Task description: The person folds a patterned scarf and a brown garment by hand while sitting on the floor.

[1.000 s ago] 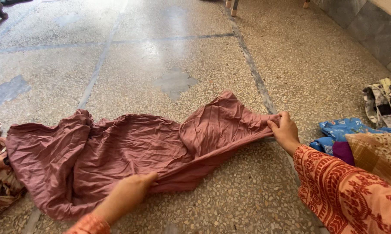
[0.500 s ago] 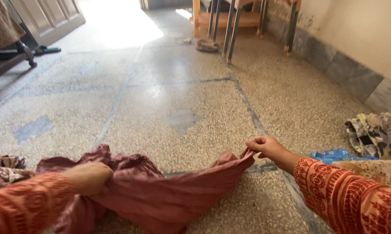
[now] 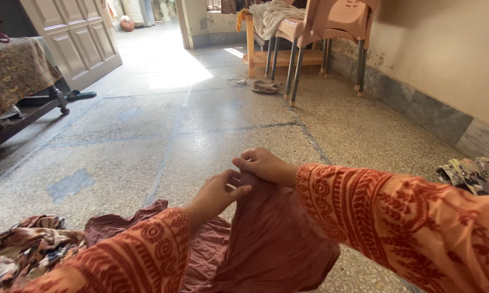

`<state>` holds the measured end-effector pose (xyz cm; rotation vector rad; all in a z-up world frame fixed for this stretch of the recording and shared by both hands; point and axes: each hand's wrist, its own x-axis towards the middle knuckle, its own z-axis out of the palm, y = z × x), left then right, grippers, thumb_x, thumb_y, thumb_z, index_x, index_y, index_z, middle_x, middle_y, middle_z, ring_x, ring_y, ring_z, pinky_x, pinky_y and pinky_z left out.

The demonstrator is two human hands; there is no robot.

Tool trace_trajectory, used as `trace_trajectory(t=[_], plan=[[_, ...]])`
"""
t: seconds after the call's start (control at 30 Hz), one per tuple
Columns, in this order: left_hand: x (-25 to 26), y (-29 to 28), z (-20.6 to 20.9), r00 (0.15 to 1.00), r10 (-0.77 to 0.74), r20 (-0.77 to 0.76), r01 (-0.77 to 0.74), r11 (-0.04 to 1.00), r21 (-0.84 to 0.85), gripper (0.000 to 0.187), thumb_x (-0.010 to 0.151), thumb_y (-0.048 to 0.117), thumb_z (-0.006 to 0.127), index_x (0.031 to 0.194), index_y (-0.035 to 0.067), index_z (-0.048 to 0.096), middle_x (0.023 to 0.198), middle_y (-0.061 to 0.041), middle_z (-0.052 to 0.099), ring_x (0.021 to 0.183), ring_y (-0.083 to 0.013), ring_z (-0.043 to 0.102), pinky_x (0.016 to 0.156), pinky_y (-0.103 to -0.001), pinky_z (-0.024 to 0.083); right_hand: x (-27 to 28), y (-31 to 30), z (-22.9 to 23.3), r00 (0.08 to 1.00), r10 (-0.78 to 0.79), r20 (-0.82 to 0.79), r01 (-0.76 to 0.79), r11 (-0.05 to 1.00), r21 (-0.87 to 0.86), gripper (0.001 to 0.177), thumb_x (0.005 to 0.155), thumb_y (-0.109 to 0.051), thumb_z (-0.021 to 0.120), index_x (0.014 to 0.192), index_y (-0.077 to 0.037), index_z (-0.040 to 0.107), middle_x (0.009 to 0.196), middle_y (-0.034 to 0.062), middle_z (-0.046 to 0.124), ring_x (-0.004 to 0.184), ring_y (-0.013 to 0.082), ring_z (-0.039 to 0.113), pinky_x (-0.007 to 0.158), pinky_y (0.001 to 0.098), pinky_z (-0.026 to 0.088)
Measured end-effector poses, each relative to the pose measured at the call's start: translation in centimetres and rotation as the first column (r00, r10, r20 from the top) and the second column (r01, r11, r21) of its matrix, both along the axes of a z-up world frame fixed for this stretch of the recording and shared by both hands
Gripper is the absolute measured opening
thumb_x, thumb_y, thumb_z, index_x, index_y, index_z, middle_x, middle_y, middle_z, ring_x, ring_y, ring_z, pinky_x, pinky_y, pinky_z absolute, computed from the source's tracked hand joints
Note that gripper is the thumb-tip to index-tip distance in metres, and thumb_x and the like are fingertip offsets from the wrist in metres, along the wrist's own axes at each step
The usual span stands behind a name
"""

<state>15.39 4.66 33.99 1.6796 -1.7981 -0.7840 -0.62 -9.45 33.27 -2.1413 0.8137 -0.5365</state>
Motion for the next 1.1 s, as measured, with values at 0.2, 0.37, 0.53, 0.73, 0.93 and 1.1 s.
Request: trace_trajectory(t=[0.2,0.37,0.53,0.73,0.93,1.1], plan=[[3.1,-1.4,-2.5,0.955,0.033,-0.295,-0.038,0.999,-0.012,0.037,0.091,0.021,0.069,0.119,-0.001,0.061,0.112,-0.016,0.074,0.103,-0.0220,0.072,0.091,-0.034,0.060,-0.4,4.0,2.9,0.972,0.210,0.105,-0.231,0.935,0.268,0.048,0.100,-0.046,0.050,0.109,-0.003,0.070,0.105,0.0111,0.074,0.100,0.0191,0.071,0.088,0.0305,0.058],[3.1,-1.5,-3.3,0.923,0.074,-0.378,-0.087,0.996,-0.016,0.025,0.095,0.012,0.064,0.116,-0.001,0.064,0.108,-0.017,0.077,0.097,-0.0214,0.072,0.085,-0.032,0.058,-1.8,6.3,5.2,0.950,0.265,-0.165,-0.216,0.939,0.266,0.042,0.087,-0.023,0.073,0.124,-0.010,0.057,0.109,0.0096,0.071,0.103,0.0219,0.070,0.093,0.0355,0.058],[1.6,-0.6,-1.2,0.936,0.292,-0.199,-0.303,0.953,-0.026,0.027,0.093,0.016,0.066,0.117,0.006,0.062,0.109,-0.009,0.073,0.095,-0.0196,0.075,0.085,-0.033,0.060,-2.6,5.4,4.4,0.944,0.256,-0.208,-0.228,0.962,0.150,0.043,0.087,-0.028,0.071,0.122,-0.003,0.070,0.111,0.0091,0.076,0.102,0.0231,0.072,0.094,0.0325,0.057],[-0.7,1.7,1.7,0.961,0.210,-0.179,-0.236,0.962,-0.135,0.034,0.092,0.030,0.070,0.115,0.005,0.073,0.107,-0.013,0.078,0.098,-0.0201,0.075,0.087,-0.034,0.059,-2.9,4.5,3.8,0.983,0.119,-0.141,-0.118,0.993,0.013,0.040,0.090,-0.033,0.070,0.118,-0.005,0.074,0.112,0.0116,0.076,0.102,0.0201,0.069,0.094,0.0326,0.052],[-1.5,2.3,1.4,0.939,0.199,-0.280,-0.237,0.966,-0.108,0.034,0.092,0.026,0.070,0.115,0.002,0.071,0.107,-0.014,0.078,0.096,-0.0219,0.076,0.086,-0.033,0.060,-2.3,5.5,5.4,0.997,0.069,-0.016,-0.065,0.981,0.184,0.048,0.097,-0.043,0.058,0.106,-0.001,0.078,0.101,0.0165,0.077,0.088,0.0235,0.072,0.086,0.0332,0.059],[0.9,0.4,2.0,0.905,0.304,-0.296,-0.333,0.942,-0.051,0.027,0.099,0.020,0.059,0.117,0.006,0.072,0.097,-0.012,0.075,0.080,-0.0195,0.066,0.076,-0.034,0.057,-3.4,6.5,5.4,0.936,0.333,-0.112,-0.257,0.867,0.427,0.045,0.090,-0.029,0.075,0.117,0.006,0.066,0.106,0.0221,0.073,0.097,0.0313,0.073,0.093,0.0427,0.060]])
